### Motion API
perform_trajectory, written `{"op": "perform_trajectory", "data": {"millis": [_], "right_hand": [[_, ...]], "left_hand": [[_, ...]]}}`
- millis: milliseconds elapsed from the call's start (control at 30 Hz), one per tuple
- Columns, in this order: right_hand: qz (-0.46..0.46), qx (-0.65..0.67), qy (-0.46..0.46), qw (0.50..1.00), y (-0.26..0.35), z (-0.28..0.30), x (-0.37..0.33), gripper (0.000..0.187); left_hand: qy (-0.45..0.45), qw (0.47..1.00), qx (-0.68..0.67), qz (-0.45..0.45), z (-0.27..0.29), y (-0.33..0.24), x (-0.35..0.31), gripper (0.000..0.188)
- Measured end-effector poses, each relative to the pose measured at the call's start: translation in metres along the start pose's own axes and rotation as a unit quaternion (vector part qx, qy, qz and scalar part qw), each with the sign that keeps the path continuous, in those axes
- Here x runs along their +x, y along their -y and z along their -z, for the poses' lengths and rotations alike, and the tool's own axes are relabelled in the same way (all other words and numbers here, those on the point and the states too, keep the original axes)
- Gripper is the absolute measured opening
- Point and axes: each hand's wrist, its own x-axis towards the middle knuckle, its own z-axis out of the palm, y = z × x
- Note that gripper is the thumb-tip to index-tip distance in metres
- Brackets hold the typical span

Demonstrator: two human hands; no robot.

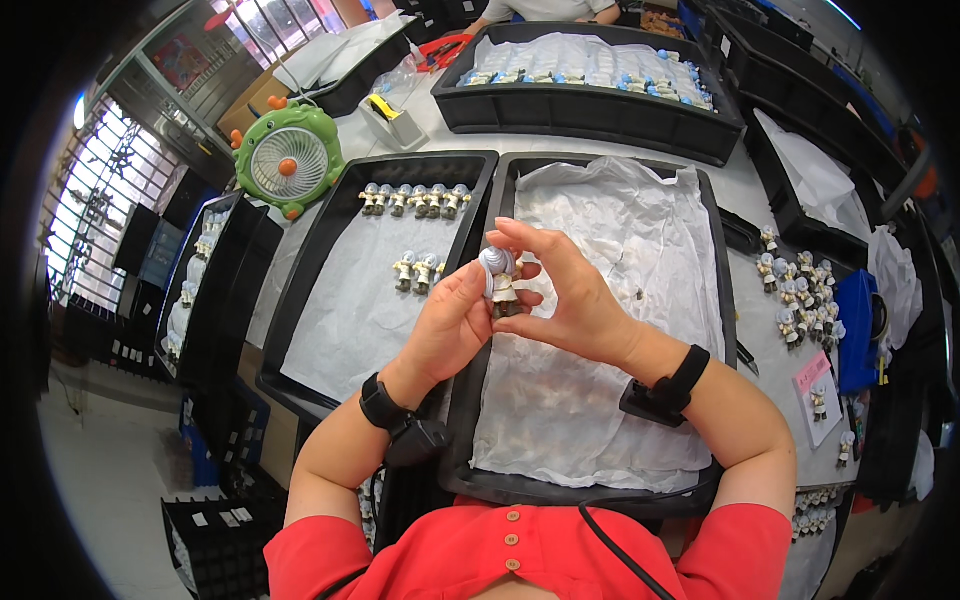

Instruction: Wiping and inspecting small toy figurines at a factory workbench using a cloth.

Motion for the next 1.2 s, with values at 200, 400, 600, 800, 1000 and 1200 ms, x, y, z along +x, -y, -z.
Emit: {"op": "perform_trajectory", "data": {"millis": [200,400,600,800,1000,1200], "right_hand": [[-0.024,0.007,0.0,1.0,0.0,0.0,0.0,0.091],[-0.05,0.014,0.004,0.999,0.0,-0.001,0.0,0.093],[-0.058,0.013,-0.007,0.998,0.0,-0.002,-0.001,0.087],[0.022,-0.042,0.013,0.999,-0.01,-0.001,-0.002,0.057],[-0.003,0.02,-0.017,1.0,-0.002,-0.001,-0.001,0.034],[0.025,-0.032,-0.011,0.999,0.001,0.002,0.0,0.031]], "left_hand": [[0.002,1.0,-0.014,-0.004,-0.001,-0.002,0.001,0.049],[-0.001,1.0,-0.029,-0.005,-0.001,-0.002,0.001,0.046],[-0.013,0.999,-0.037,-0.011,0.001,0.0,0.001,0.045],[-0.015,0.999,-0.038,-0.019,0.006,0.001,0.001,0.045],[-0.001,0.999,-0.038,-0.008,0.002,-0.002,0.0,0.047],[-0.006,0.998,-0.06,-0.017,0.001,0.0,-0.001,0.046]]}}
